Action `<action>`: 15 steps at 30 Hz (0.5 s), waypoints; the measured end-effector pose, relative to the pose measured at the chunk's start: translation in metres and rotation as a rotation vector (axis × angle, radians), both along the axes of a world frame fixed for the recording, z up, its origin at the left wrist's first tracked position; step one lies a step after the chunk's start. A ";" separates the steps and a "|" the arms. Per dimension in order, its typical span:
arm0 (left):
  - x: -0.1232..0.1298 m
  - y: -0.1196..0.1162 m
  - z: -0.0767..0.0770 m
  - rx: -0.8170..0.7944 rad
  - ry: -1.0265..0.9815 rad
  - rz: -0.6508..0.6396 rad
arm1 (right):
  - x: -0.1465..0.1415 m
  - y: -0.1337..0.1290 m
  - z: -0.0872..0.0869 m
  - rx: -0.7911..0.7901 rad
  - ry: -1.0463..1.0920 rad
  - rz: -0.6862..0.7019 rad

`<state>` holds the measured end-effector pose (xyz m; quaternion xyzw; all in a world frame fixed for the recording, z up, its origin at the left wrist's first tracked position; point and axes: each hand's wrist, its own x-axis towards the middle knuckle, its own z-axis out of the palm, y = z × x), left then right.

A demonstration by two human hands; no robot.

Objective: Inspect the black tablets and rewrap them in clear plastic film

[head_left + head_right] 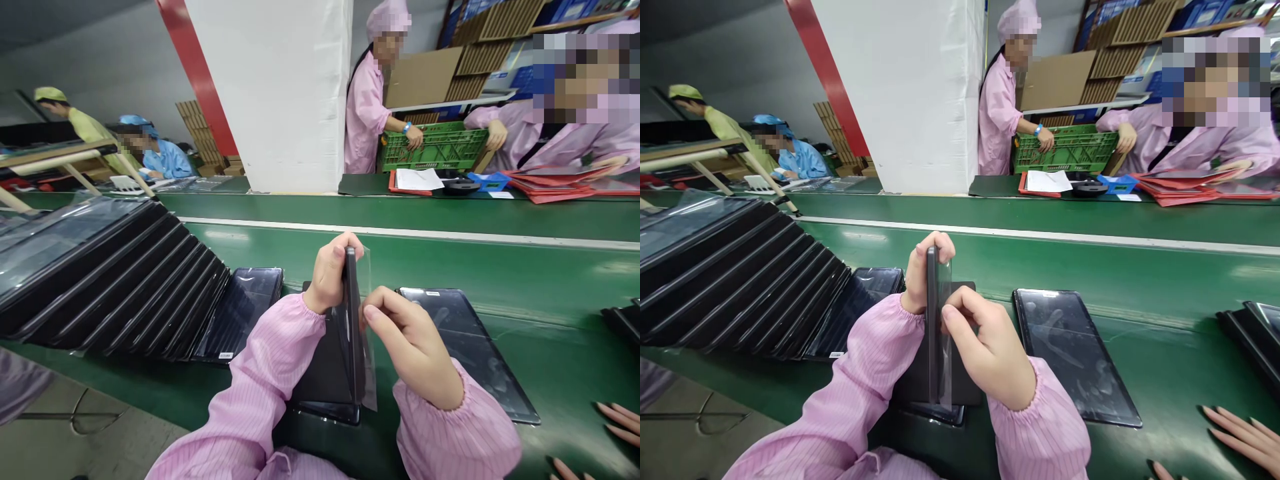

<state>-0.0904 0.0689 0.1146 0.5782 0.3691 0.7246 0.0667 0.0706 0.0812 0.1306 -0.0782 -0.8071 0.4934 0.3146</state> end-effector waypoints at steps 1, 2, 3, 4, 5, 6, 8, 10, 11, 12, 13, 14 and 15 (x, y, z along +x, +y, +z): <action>0.000 -0.001 0.000 0.003 0.004 -0.002 | 0.000 -0.001 0.001 0.011 -0.004 0.002; 0.001 -0.002 0.000 0.000 0.012 0.002 | 0.001 -0.003 0.002 0.025 -0.005 0.001; 0.002 -0.003 0.000 -0.006 0.024 0.011 | 0.001 -0.004 0.002 0.039 -0.004 -0.002; 0.002 -0.004 0.000 -0.010 0.038 0.019 | 0.000 -0.005 0.003 0.053 0.001 -0.007; 0.003 -0.005 0.000 -0.011 0.051 0.022 | 0.000 -0.007 0.003 0.068 0.010 -0.013; 0.003 -0.007 0.000 -0.006 0.063 0.019 | -0.001 -0.008 0.004 0.081 0.020 -0.022; 0.004 -0.010 0.000 0.011 0.084 0.004 | -0.002 -0.010 0.004 0.101 0.037 -0.036; 0.006 -0.013 -0.001 0.016 0.111 -0.004 | -0.003 -0.012 0.003 0.110 0.045 -0.047; 0.006 -0.014 -0.002 0.014 0.125 -0.001 | -0.003 -0.013 0.003 0.109 0.046 -0.049; 0.008 -0.015 -0.002 0.015 0.136 0.004 | -0.003 -0.014 0.003 0.108 0.046 -0.052; 0.009 -0.015 -0.002 0.018 0.146 0.006 | -0.003 -0.014 0.004 0.106 0.046 -0.056; 0.011 -0.015 -0.001 0.024 0.153 0.005 | -0.002 -0.015 0.004 0.102 0.045 -0.060; 0.012 -0.016 0.000 0.036 0.161 0.006 | -0.002 -0.014 0.003 0.092 0.043 -0.059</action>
